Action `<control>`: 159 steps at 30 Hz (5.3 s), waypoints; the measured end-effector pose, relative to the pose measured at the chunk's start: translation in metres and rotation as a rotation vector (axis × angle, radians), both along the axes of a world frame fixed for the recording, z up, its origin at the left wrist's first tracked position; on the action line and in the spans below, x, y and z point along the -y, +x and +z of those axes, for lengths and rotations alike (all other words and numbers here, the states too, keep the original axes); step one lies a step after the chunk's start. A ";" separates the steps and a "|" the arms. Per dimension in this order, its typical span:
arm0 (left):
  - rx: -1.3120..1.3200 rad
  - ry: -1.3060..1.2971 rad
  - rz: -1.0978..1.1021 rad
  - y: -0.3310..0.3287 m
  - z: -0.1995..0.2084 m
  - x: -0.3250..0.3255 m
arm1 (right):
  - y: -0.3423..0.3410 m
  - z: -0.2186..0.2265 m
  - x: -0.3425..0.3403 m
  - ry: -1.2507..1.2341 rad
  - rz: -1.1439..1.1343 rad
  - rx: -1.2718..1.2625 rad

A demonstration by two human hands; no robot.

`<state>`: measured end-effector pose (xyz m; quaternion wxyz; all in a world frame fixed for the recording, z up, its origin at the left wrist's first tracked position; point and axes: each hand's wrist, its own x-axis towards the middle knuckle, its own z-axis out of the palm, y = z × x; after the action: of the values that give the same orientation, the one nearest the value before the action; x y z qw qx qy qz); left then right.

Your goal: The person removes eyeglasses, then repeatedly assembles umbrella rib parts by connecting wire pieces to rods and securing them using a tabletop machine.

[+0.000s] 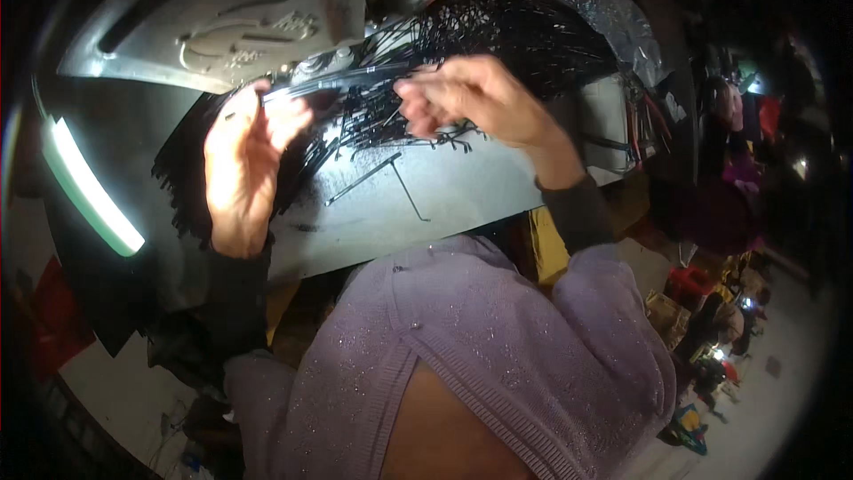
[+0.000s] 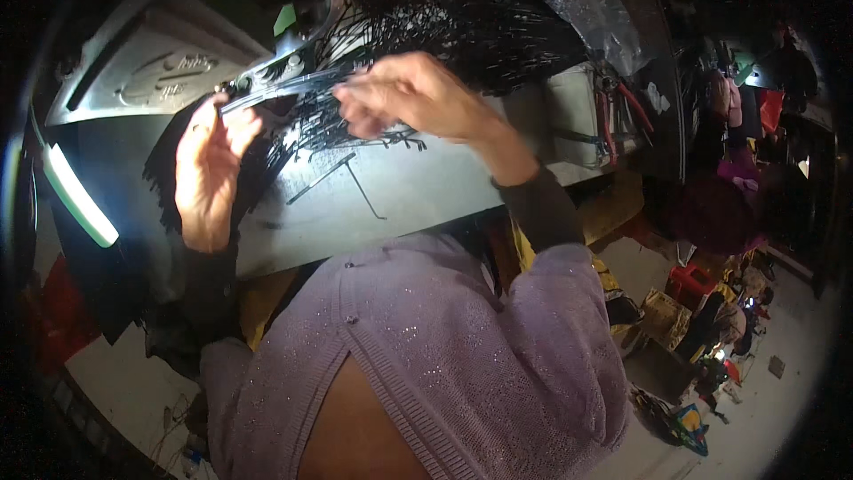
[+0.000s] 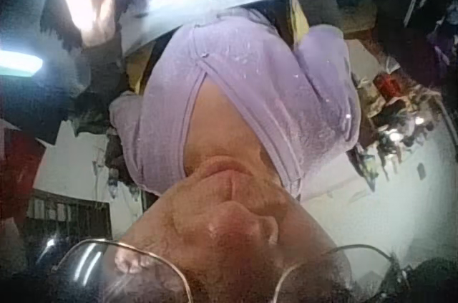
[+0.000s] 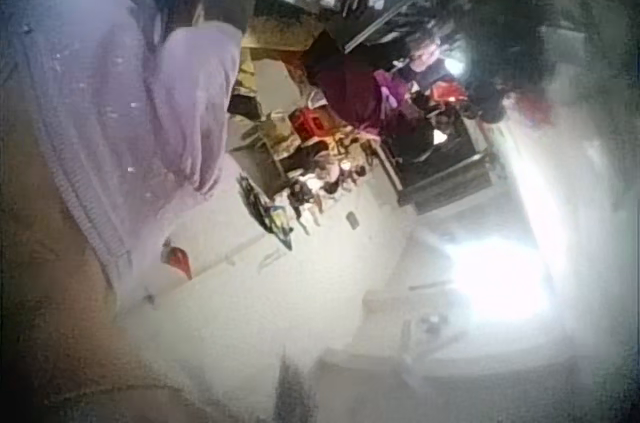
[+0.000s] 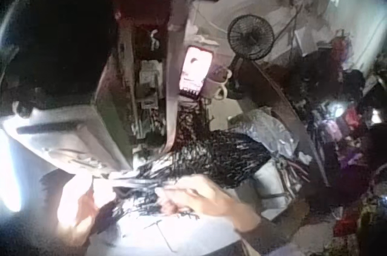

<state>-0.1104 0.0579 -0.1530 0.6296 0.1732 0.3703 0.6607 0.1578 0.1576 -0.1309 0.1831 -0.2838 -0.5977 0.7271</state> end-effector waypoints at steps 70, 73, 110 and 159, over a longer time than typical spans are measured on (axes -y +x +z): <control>-0.425 -0.035 0.071 0.044 -0.001 -0.003 | -0.081 -0.015 0.023 0.375 -0.318 0.103; -0.459 0.094 0.077 0.043 -0.003 -0.004 | -0.085 -0.016 0.021 0.347 -0.334 0.094; -0.451 0.074 0.044 0.035 -0.005 -0.016 | -0.092 -0.031 0.013 -0.042 -0.285 -0.050; -0.392 0.152 0.035 0.029 0.000 -0.036 | -0.085 -0.017 0.030 -0.220 0.000 0.056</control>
<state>-0.0819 0.0939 -0.1530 0.5189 0.3391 0.4378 0.6512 0.0733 0.1280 -0.1477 0.1338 -0.3224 -0.5194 0.7800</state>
